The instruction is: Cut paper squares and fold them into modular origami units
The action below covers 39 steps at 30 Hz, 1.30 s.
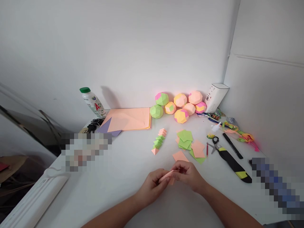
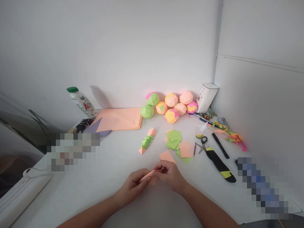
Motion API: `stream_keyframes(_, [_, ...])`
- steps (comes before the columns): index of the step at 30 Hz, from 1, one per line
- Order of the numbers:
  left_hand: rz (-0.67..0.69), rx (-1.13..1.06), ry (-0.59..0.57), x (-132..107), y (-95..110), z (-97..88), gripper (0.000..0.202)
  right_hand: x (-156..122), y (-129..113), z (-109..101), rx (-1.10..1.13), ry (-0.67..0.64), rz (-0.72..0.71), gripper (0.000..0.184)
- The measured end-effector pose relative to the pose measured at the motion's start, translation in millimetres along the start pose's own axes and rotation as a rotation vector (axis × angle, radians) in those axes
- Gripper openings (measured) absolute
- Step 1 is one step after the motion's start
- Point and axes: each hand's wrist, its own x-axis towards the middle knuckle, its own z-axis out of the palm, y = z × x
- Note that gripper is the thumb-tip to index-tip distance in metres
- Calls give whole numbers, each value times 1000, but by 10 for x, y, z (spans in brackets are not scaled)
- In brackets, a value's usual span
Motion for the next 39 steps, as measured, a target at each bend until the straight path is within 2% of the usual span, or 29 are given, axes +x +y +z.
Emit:
stream_keyframes(8, [2, -35, -22, -2, 11, 9, 35, 16, -5, 19, 54, 22, 48, 23])
stream_keyframes(21, [-28, -50, -27, 1, 12, 12, 39, 1, -29, 19, 76, 10, 40, 23])
stream_keyframes(25, [-68, -76, 17, 0, -2, 6, 42, 5, -5, 4, 63, 2, 22, 23])
stream_keyframes(29, [-115, -146, -8, 8, -16, -3, 45, 3, 8, -17, -18, -10, 4, 23])
stream_keyframes(33, [-163, -207, -31, 12, -42, -5, 47, -7, 17, -22, -52, -62, 23, 32])
stream_keyframes(36, [-207, -247, -51, 10, -50, -4, 46, -18, 21, -5, -62, -70, -34, 27])
stream_keyframes(39, [-222, -287, -54, 9, -31, -2, 43, -19, 14, 9, -165, -90, -125, 23])
